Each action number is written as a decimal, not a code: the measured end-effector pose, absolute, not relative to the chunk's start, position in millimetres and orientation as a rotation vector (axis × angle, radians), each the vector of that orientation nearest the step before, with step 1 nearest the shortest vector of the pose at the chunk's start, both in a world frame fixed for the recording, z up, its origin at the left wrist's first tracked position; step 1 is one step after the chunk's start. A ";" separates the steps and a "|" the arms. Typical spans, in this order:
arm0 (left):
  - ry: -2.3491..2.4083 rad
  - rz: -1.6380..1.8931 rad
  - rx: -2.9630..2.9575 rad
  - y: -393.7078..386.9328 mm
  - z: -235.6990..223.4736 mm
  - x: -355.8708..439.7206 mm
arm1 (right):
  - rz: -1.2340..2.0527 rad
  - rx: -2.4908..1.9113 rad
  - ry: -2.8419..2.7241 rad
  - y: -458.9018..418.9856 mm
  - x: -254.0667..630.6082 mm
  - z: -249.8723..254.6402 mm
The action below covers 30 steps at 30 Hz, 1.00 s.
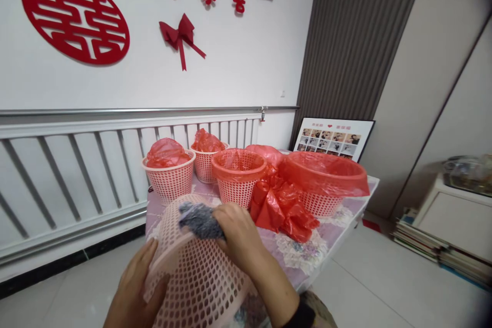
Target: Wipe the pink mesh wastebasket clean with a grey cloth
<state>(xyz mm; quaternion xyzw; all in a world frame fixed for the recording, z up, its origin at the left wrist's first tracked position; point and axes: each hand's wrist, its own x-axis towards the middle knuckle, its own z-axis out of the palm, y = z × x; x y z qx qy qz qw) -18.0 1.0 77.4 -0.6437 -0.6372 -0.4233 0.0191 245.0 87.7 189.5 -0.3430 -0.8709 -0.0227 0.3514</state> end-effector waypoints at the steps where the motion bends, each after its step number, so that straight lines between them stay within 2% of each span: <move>1: -1.921 -1.272 -2.016 5.5 84.2 -20.5 | -0.067 -0.871 -2.269 84.7 236.6 189.7; 5: -1.872 -1.263 -2.118 10.7 94.2 -28.6 | -0.041 -0.834 -2.179 81.0 219.9 176.8; 15: -2.182 -1.344 -2.052 -1.3 90.7 -18.1 | -0.098 -0.778 -1.826 93.0 244.2 130.6; 18: -2.247 -1.375 -2.045 -3.4 91.4 -19.2 | 0.040 -0.910 -1.709 97.7 256.6 108.2; 23: -2.329 -1.520 -1.942 -14.9 91.2 -24.0 | 0.509 -1.251 -1.364 84.4 269.3 40.4; 26: -2.344 -1.583 -1.886 -27.7 89.1 -26.3 | 0.701 -1.287 -1.218 68.4 266.0 8.8; 30: -2.350 -1.753 -1.791 -44.2 73.9 -31.2 | 0.733 -1.251 -1.207 67.6 265.4 22.0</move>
